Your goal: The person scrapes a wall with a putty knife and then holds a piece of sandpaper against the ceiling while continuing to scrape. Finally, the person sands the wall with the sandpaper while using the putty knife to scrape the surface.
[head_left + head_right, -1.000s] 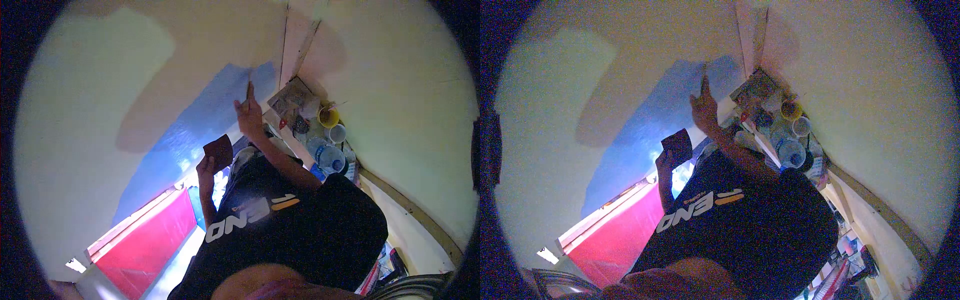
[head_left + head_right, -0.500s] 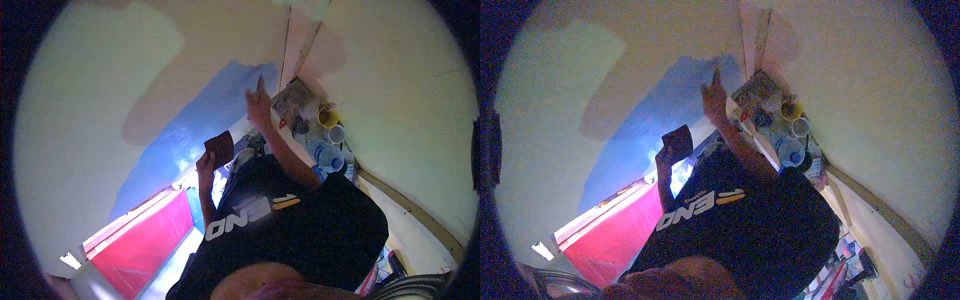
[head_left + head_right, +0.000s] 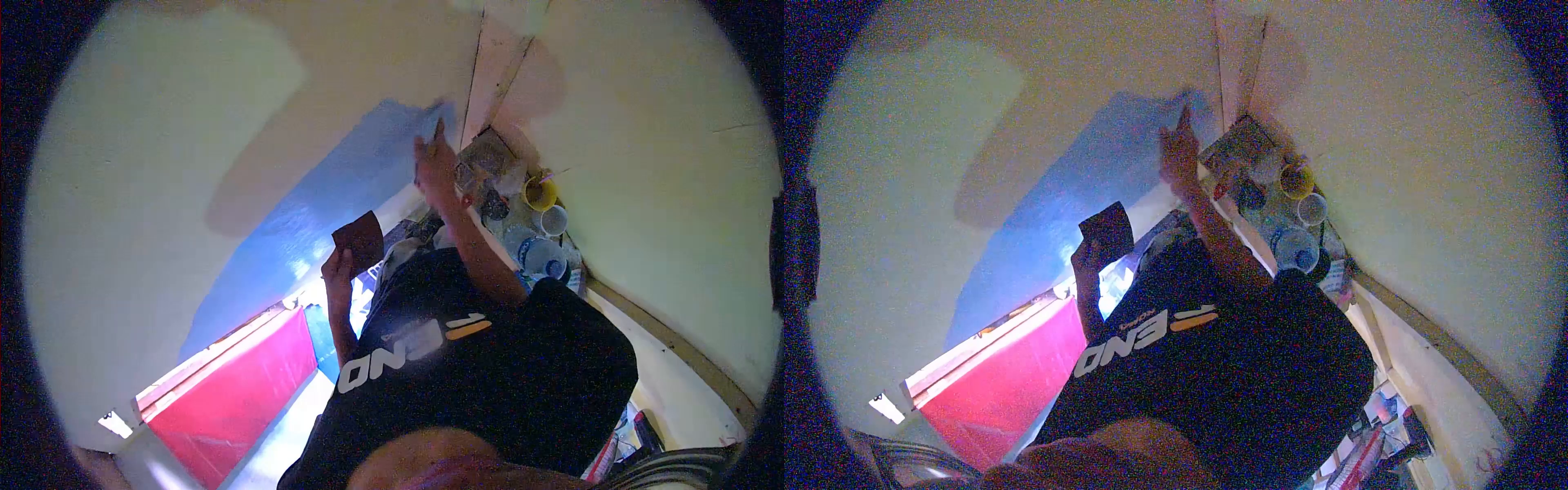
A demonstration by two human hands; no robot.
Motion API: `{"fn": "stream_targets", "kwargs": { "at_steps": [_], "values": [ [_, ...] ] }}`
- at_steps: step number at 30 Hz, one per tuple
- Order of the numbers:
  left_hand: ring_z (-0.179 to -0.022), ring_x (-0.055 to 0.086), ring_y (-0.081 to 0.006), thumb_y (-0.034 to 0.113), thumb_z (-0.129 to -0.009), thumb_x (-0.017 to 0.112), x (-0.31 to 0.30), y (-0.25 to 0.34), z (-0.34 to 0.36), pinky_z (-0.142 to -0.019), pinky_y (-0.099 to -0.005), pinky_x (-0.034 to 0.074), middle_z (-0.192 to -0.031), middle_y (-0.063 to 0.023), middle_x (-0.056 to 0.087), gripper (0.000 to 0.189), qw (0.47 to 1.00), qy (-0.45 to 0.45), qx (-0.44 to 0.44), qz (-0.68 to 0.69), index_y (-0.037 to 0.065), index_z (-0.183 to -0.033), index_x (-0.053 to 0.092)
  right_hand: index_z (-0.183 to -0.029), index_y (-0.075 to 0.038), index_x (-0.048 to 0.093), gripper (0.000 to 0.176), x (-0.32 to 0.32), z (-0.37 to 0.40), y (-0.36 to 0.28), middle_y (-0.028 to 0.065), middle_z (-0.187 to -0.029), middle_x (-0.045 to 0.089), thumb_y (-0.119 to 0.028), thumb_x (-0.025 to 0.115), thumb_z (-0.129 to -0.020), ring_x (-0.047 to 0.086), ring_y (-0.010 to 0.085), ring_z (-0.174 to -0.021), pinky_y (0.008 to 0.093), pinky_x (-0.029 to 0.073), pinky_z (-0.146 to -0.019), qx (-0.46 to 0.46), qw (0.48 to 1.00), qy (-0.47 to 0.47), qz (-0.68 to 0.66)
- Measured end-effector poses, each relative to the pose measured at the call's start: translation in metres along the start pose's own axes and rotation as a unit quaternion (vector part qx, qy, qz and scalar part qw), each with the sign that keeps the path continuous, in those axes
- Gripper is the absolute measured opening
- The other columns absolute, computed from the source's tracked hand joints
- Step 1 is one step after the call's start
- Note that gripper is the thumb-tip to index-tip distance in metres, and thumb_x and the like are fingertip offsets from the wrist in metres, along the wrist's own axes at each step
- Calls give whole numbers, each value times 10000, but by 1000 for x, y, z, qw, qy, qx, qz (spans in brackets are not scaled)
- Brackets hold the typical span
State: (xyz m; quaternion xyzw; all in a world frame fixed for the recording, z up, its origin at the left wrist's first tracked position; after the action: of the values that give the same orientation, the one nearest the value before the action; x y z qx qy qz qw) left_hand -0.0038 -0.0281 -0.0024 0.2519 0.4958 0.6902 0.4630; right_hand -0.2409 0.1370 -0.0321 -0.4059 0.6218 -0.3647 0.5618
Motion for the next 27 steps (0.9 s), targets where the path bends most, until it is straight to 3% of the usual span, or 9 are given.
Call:
{"fn": "stream_targets", "kwargs": {
  "at_steps": [5, 6, 11, 13, 15, 18, 22, 25, 27],
  "values": [
    [-875, 563, -146, 201, -943, 541, 10, 20, -16, -797, -313, 465, -957, -66, 626, 289, 997, -30, 43, -56, -38, -1100, 579, -1464, -47, 196, 682, 16, 34, 1, 11, -574, 463, -292, 546, -932, 363, 117, -371, 276, 344, -330, -14, 994, -60, -91],
    [-852, 551, -144, 190, -939, 545, 12, 20, -24, -773, -313, 461, -924, -64, 616, 258, 992, -34, 70, -94, -32, -1065, 583, -1441, -49, 274, 624, -9, 39, -28, -5, -584, 462, -331, 522, -942, 367, 108, -371, 248, 340, -327, 164, 941, -131, -264],
    [-766, 533, -187, 145, -905, 568, 40, 38, -57, -695, -325, 436, -837, -111, 570, 173, 955, -83, 185, -218, -22, -944, 596, -1269, -37, 452, 446, -7, 47, 28, -4, -595, 485, -353, 488, -956, 414, 82, -370, 229, 352, -326, 178, 836, -200, -480],
    [-757, 577, -236, 119, -870, 592, 61, 56, -60, -691, -351, 454, -827, -134, 583, 157, 946, -92, 235, -206, -21, -932, 621, -1192, -40, 496, 377, -14, 48, 31, 6, -608, 506, -338, 483, -961, 432, 80, -373, 230, 365, -336, 168, 828, -213, -491],
    [-763, 599, -249, 105, -853, 601, 72, 65, -66, -694, -361, 467, -822, -134, 595, 148, 933, -116, 269, -209, -13, -936, 636, -1128, -45, 523, 316, -33, 47, 2, 19, -619, 524, -312, 489, -963, 449, 83, -376, 229, 377, -348, 128, 885, -212, -395],
    [-788, 624, -252, 91, -824, 629, 91, 80, -68, -715, -361, 493, -861, -137, 625, 132, 942, -129, 222, -218, -2, -912, 657, -1041, -46, 573, 238, -62, 46, -24, 23, -638, 544, -262, 516, -956, 459, 78, -387, 229, 380, -360, 138, 885, -272, -352],
    [-811, 631, -245, 79, -791, 668, 101, 82, -76, -733, -361, 499, -901, -125, 640, 122, 964, -172, 128, -156, 15, -895, 673, -958, -51, 603, 175, -66, 46, -2, 4, -627, 538, -220, 559, -937, 434, 55, -388, 228, 360, -354, 22, 936, -269, -225],
    [-758, 619, -228, 76, -775, 693, 109, 90, -72, -713, -356, 493, -832, -115, 637, 116, 936, -101, 252, -226, 25, -877, 667, -947, -49, 609, 166, -75, 48, 7, -8, -611, 530, -209, 567, -933, 420, 53, -381, 230, 365, -363, 124, 911, -296, -259],
    [-711, 602, -224, 80, -772, 703, 117, 118, -58, -696, -349, 486, -777, -105, 628, 100, 858, 74, 413, -295, 32, -841, 647, -958, -40, 606, 174, -73, 47, 19, -14, -595, 523, -207, 562, -934, 416, 58, -370, 234, 399, -393, 107, 913, -272, -284]
  ]
}}
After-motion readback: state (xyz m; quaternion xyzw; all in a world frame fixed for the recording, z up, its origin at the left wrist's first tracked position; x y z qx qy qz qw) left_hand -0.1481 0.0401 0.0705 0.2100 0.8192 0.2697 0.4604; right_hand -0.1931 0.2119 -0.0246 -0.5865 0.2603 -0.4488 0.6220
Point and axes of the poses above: each hand's wrist, its own z-axis away from the middle knuckle, its own x-axis out of the palm, y = z × x, the point moved 2 cm from there along -z, towards the middle knuckle
